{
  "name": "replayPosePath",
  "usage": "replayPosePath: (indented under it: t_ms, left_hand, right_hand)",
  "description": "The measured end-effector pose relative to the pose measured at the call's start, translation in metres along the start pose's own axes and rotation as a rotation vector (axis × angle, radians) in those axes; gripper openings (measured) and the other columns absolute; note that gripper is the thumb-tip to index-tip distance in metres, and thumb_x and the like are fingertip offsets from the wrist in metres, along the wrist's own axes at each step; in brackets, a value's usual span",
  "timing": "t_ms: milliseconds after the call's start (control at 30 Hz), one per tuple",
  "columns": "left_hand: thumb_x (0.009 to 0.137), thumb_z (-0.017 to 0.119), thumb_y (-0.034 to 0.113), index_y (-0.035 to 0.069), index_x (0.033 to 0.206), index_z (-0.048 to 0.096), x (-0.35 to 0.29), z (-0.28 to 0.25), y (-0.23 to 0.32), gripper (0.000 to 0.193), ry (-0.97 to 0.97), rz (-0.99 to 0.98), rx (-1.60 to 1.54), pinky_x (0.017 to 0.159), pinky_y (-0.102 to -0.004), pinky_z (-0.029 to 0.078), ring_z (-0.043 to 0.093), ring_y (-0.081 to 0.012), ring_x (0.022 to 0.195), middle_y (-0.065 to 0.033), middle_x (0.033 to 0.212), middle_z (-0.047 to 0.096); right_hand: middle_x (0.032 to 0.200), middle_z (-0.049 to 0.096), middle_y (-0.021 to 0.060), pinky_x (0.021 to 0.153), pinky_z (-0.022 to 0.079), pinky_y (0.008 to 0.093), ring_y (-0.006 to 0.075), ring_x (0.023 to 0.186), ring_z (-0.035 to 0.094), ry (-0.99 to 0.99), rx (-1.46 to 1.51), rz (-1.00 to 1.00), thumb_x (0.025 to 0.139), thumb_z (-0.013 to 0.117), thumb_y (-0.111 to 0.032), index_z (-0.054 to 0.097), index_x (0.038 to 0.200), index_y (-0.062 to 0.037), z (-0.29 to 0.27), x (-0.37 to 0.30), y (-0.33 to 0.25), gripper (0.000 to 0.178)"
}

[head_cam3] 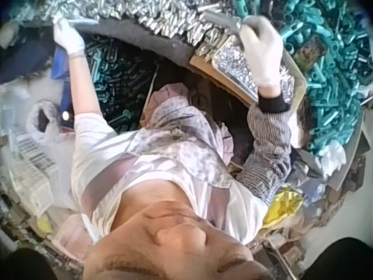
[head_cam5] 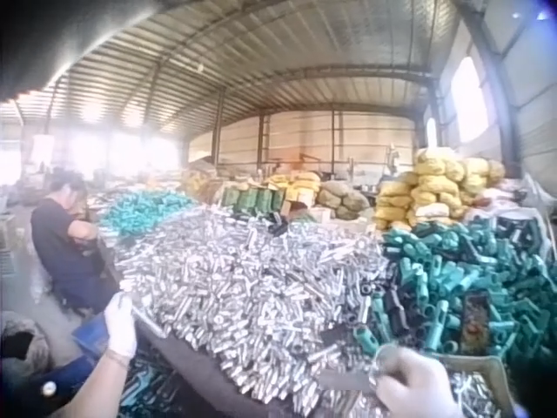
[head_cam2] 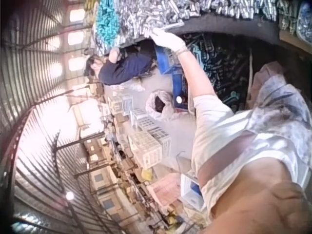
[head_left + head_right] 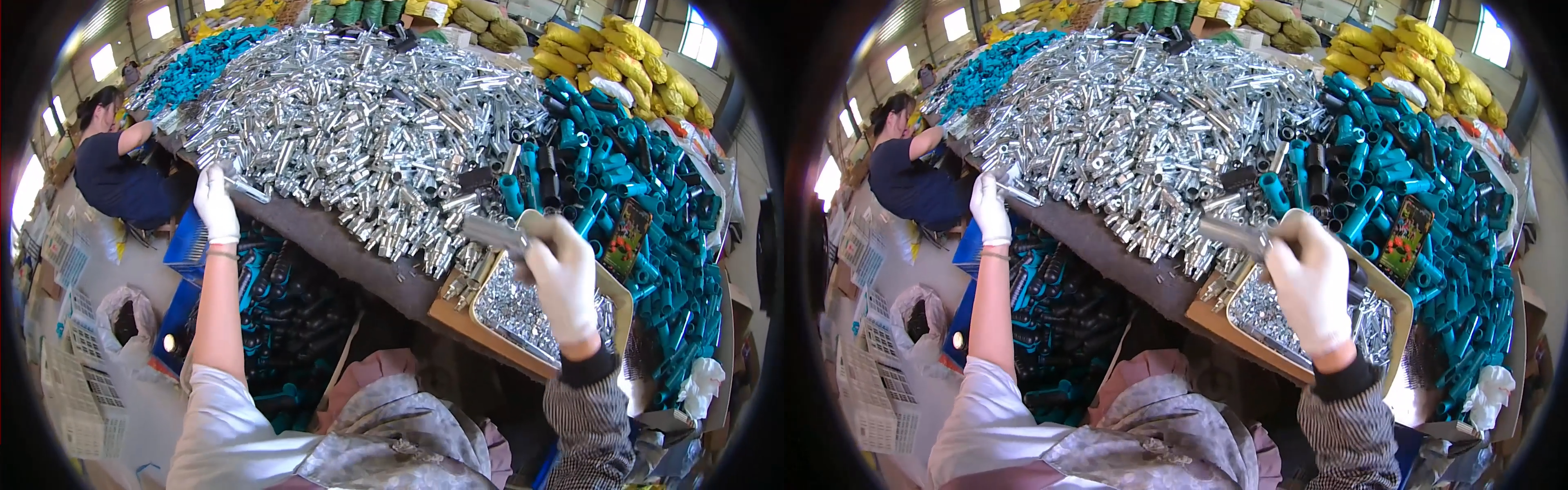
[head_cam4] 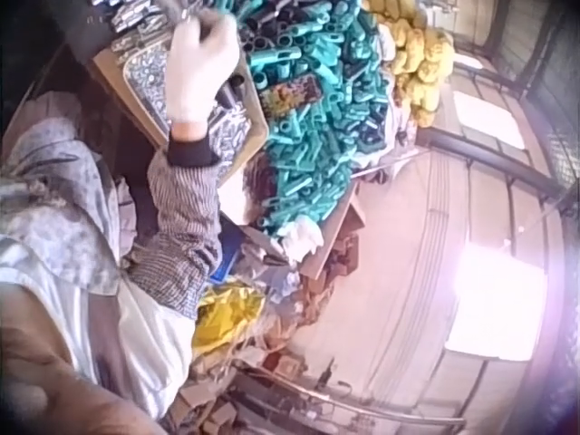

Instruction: Manual assembly of metal and plastic hardware components at a manufacturing workbench.

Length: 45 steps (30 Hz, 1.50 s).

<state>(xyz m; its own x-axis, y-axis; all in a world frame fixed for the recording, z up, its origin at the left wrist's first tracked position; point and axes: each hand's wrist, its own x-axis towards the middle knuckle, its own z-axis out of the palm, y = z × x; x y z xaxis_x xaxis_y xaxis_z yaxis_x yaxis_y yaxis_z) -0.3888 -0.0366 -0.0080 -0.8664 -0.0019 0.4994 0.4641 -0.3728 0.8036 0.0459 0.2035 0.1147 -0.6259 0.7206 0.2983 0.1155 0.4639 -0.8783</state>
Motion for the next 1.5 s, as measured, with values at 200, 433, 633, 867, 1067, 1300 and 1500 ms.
replayPosePath:
  t_ms: [200, 433, 633, 867, 1067, 1300, 1500]
  left_hand:
    - [0.100, 0.055, 0.034, 0.006, 0.092, 0.068, 0.027, -0.026, -0.081, 0.032, 0.144, -0.234, 0.076, 0.060, -0.0264, 0.039, 0.049, -0.0097, 0.064, 0.0017, 0.080, 0.062]
    - [0.099, 0.057, 0.034, -0.009, 0.112, 0.068, 0.049, -0.041, -0.076, 0.046, 0.101, -0.164, 0.215, 0.086, -0.0313, 0.046, 0.061, -0.0158, 0.091, -0.0055, 0.101, 0.071]
    - [0.098, 0.052, 0.037, -0.002, 0.086, 0.068, 0.048, -0.056, -0.087, 0.045, -0.056, -0.154, 0.617, 0.077, -0.0330, 0.044, 0.055, -0.0176, 0.078, -0.0062, 0.081, 0.066]
    - [0.105, 0.048, 0.041, 0.005, 0.108, 0.058, -0.049, -0.011, 0.002, 0.038, 0.106, -0.321, -0.078, 0.077, -0.0349, 0.050, 0.063, -0.0213, 0.095, -0.0109, 0.112, 0.068]
    - [0.104, 0.047, 0.045, 0.011, 0.093, 0.056, -0.216, 0.074, 0.107, 0.037, -0.425, -0.755, -0.945, 0.050, -0.0255, 0.028, 0.029, -0.0092, 0.058, 0.0041, 0.068, 0.031]
    - [0.105, 0.048, 0.033, 0.013, 0.104, 0.057, -0.309, 0.136, 0.134, 0.022, -0.455, -0.828, -0.996, 0.070, -0.0329, 0.037, 0.037, -0.0147, 0.072, 0.0017, 0.079, 0.039]
    - [0.104, 0.050, 0.035, 0.013, 0.103, 0.055, -0.331, 0.149, 0.147, 0.023, -0.539, -0.815, -0.969, 0.074, -0.0355, 0.038, 0.038, -0.0147, 0.075, 0.0009, 0.079, 0.038]
  right_hand:
    - [0.075, 0.067, 0.0097, 0.054, 0.049, 0.0242, 0.0115, 0.056, 0.060, -0.059, 0.499, 0.400, 0.090, 0.053, -0.002, 0.057, 0.087, 0.0004, -0.003, -0.102, 0.023, 0.006]
    - [0.075, 0.066, 0.0106, 0.052, 0.048, 0.0245, 0.0121, 0.054, 0.057, -0.004, 0.508, 0.472, 0.088, 0.054, -0.006, 0.058, 0.087, 0.0008, 0.008, -0.148, 0.049, 0.008]
    - [0.078, 0.067, 0.0094, 0.058, 0.051, 0.0260, 0.0116, 0.060, 0.059, -0.034, 0.637, 0.559, 0.090, 0.050, -0.003, 0.059, 0.090, 0.0013, 0.013, -0.158, 0.062, 0.010]
    - [0.077, 0.066, 0.0094, 0.056, 0.048, 0.0249, 0.0129, 0.059, 0.058, -0.034, 0.695, 0.604, 0.091, 0.054, -0.006, 0.058, 0.090, 0.0003, 0.031, -0.168, 0.069, 0.008]
    - [0.085, 0.067, 0.0107, 0.063, 0.050, 0.0273, 0.0141, 0.066, 0.060, -0.055, 0.813, 0.644, 0.091, 0.049, -0.003, 0.059, 0.096, 0.0034, 0.043, -0.186, 0.095, 0.013]
    - [0.086, 0.066, 0.0118, 0.062, 0.050, 0.0284, 0.0153, 0.066, 0.061, 0.040, 0.959, 0.602, 0.094, 0.050, -0.005, 0.058, 0.101, 0.0027, 0.041, -0.217, 0.114, 0.013]
    - [0.085, 0.066, 0.0110, 0.061, 0.049, 0.0271, 0.0145, 0.065, 0.059, 0.097, 1.005, 0.594, 0.097, 0.052, -0.006, 0.058, 0.101, 0.0025, 0.027, -0.228, 0.120, 0.011]
